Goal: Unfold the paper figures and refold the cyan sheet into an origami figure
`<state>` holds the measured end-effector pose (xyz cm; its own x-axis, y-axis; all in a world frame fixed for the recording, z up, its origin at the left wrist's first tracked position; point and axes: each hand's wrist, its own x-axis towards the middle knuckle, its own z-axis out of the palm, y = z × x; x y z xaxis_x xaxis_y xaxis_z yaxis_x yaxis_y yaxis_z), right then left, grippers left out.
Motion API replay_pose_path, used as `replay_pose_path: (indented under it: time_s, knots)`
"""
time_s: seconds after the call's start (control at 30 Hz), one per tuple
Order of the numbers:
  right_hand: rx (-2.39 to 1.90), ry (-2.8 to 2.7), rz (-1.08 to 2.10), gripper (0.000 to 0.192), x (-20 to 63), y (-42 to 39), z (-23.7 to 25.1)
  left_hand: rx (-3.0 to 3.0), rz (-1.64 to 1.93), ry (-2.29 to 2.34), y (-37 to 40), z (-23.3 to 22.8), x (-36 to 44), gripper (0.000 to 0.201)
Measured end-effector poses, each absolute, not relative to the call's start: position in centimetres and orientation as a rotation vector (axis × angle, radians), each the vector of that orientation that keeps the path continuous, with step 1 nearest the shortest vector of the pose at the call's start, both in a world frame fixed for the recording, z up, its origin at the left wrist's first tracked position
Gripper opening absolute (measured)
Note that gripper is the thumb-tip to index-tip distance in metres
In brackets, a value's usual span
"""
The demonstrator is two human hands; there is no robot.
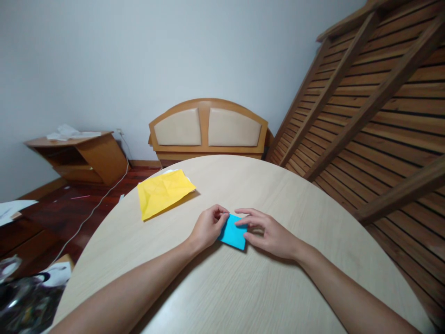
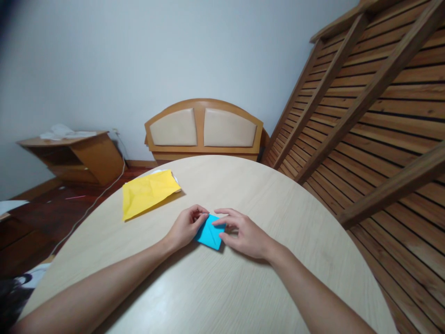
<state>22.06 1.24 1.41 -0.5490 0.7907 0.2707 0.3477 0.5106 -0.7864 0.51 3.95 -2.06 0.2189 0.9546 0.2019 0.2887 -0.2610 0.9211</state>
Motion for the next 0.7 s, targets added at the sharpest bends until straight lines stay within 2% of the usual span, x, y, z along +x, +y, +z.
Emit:
replay_pose_path:
  time_s: [0.13,0.23,0.4,0.7]
  knots:
    - [-0.947,-2.185,0.831,0.021,22.1,1.7,0.7,1.980,0.941,1.210,3.9,-2.1,0.6,0.017]
    - [-0.994,-2.199,0.772,0.021,22.0,2.0,0.1,2.240,0.989,1.233,3.4,-1.6,0.5,0.019]
    - [-1.107,-2.195,0.598,0.024,22.3,2.5,-0.5,2.576,0.886,0.941,2.4,-1.4,0.2,0.019]
    - [-1.147,-2.270,0.416,0.023,22.6,2.9,-1.3,2.664,0.908,1.007,2.6,-1.6,0.2,0.022]
